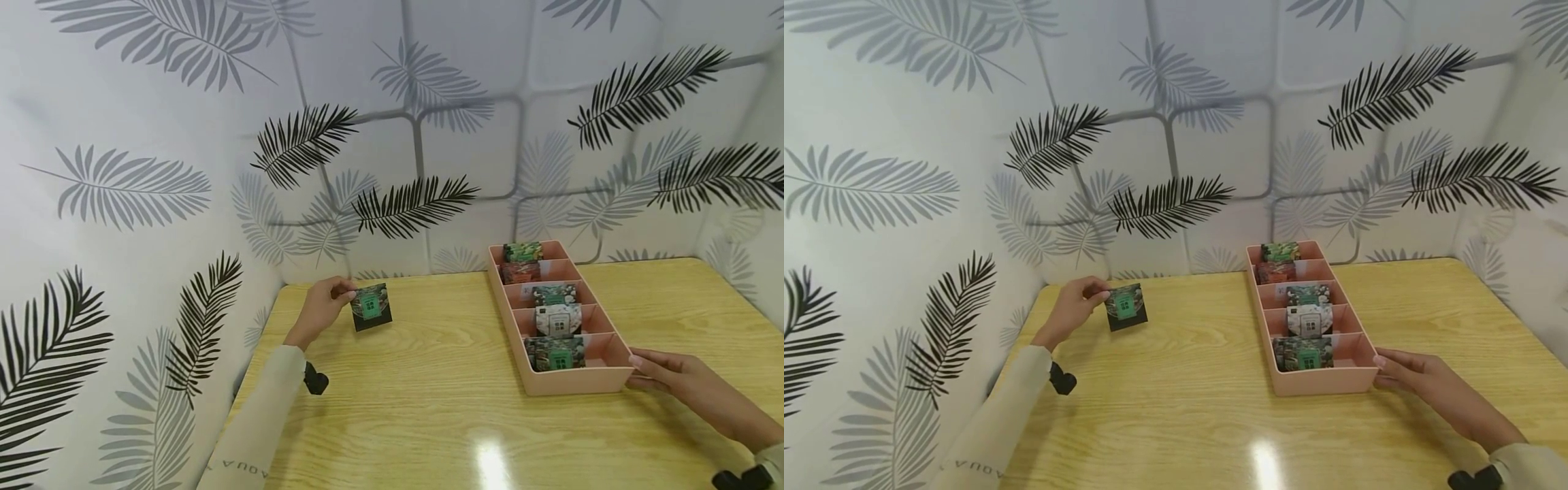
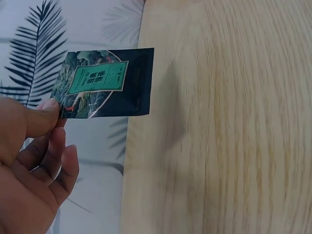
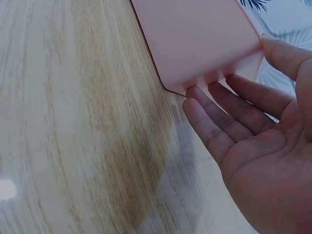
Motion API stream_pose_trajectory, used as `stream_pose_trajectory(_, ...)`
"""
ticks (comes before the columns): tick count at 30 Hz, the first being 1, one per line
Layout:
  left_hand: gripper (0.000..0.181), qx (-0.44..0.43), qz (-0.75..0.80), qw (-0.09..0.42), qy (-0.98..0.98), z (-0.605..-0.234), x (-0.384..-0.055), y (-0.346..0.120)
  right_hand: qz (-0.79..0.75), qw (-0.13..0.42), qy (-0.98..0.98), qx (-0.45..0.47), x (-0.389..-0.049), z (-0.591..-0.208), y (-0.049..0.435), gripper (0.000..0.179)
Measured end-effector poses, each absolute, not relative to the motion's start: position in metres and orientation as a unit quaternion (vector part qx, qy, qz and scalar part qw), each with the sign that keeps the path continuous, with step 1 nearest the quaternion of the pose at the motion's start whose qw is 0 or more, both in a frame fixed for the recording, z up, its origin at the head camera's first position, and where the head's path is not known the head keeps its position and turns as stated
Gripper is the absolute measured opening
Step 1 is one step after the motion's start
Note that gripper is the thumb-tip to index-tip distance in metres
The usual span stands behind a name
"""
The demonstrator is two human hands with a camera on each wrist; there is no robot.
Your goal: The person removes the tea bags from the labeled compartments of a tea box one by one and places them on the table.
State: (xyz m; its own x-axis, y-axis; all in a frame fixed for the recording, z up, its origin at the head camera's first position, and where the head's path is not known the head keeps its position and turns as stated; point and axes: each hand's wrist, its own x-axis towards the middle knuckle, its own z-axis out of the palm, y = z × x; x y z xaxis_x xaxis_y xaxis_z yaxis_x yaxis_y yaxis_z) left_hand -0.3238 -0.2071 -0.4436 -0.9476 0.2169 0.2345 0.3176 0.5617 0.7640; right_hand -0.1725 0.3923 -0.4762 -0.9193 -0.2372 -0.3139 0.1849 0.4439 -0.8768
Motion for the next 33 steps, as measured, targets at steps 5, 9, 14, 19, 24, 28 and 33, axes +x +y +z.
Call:
stream_pose_trajectory(5,0.011,-0.129,-0.434,0.048,-0.890,-0.447,-0.326,-0.219,-0.529,0.197,0.825,-0.017,-0.172,-0.476,0.392,0.072)
stream_pose_trajectory(9,0.011,-0.113,-0.415,0.053,-0.901,-0.452,-0.331,-0.227,-0.530,0.197,0.825,-0.015,-0.173,-0.476,0.392,0.072)
stream_pose_trajectory(14,0.011,-0.095,-0.393,0.064,-0.912,-0.457,-0.338,-0.232,-0.528,0.200,0.825,-0.013,-0.173,-0.474,0.392,0.073)
stream_pose_trajectory(19,0.011,-0.079,-0.374,0.067,-0.922,-0.460,-0.346,-0.235,-0.529,0.201,0.825,-0.010,-0.172,-0.474,0.393,0.073)
stream_pose_trajectory(24,0.012,-0.069,-0.332,0.073,-0.938,-0.463,-0.351,-0.240,-0.535,0.193,0.823,-0.010,-0.171,-0.474,0.393,0.072)
stream_pose_trajectory(28,0.012,-0.051,-0.307,0.075,-0.947,-0.467,-0.355,-0.245,-0.540,0.195,0.819,-0.007,-0.172,-0.475,0.394,0.072)
stream_pose_trajectory(33,0.012,-0.033,-0.290,0.066,-0.954,-0.472,-0.357,-0.248,-0.540,0.199,0.818,-0.011,-0.171,-0.475,0.395,0.071)
